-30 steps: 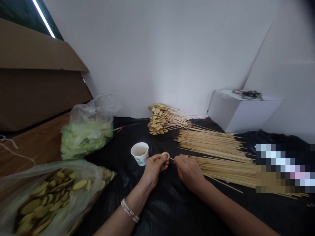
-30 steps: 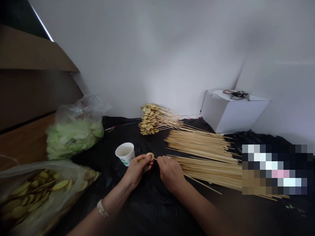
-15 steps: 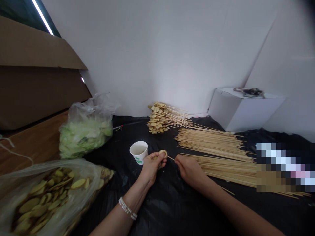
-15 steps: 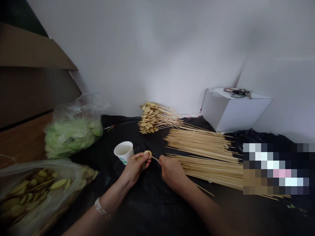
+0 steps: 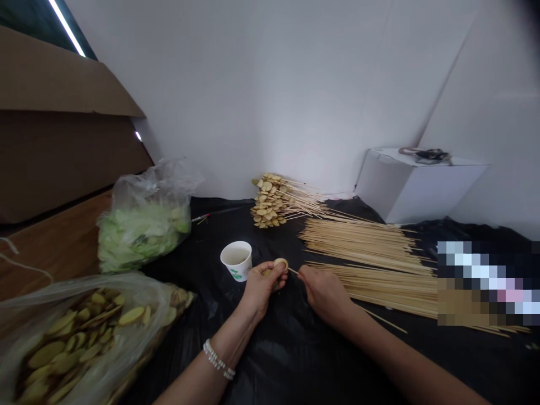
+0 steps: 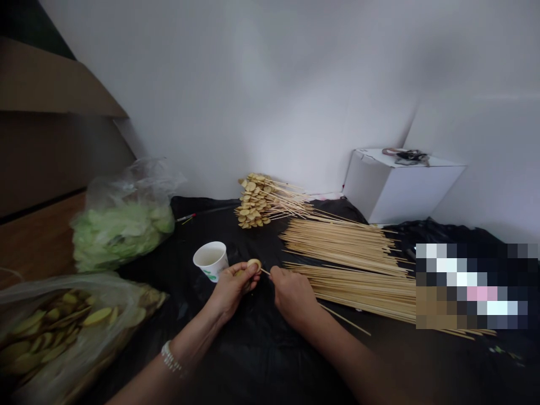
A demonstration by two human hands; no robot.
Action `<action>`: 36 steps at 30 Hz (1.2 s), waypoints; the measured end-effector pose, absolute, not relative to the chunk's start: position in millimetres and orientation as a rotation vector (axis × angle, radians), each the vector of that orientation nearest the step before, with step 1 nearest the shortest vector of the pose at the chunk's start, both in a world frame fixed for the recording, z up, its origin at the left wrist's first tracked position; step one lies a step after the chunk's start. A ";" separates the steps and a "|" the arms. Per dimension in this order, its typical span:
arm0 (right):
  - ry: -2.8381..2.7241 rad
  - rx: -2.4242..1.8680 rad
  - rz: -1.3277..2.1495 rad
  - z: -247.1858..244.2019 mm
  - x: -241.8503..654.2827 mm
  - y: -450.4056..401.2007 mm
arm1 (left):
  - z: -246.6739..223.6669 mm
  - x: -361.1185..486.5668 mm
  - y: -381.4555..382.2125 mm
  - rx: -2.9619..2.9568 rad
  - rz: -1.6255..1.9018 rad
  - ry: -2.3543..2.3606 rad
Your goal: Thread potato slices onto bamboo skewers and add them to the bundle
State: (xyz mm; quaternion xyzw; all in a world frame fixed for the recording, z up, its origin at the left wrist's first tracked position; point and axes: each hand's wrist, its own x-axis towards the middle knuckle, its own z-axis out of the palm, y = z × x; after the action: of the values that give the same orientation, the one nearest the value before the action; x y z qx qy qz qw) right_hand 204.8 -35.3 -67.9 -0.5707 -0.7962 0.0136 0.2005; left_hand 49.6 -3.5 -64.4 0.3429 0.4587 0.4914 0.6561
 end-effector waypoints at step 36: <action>-2.178 -1.547 0.014 -65.3 205.5 -34.8 | -65.4 44.5 1.9 0.696 1.092 0.939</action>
State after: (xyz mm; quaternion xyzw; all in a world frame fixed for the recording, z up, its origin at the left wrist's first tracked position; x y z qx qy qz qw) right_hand 205.5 -34.8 -65.3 -0.5632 -0.7928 0.0051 0.2331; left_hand 44.5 1.9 -65.4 0.3121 0.4209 0.4895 0.6970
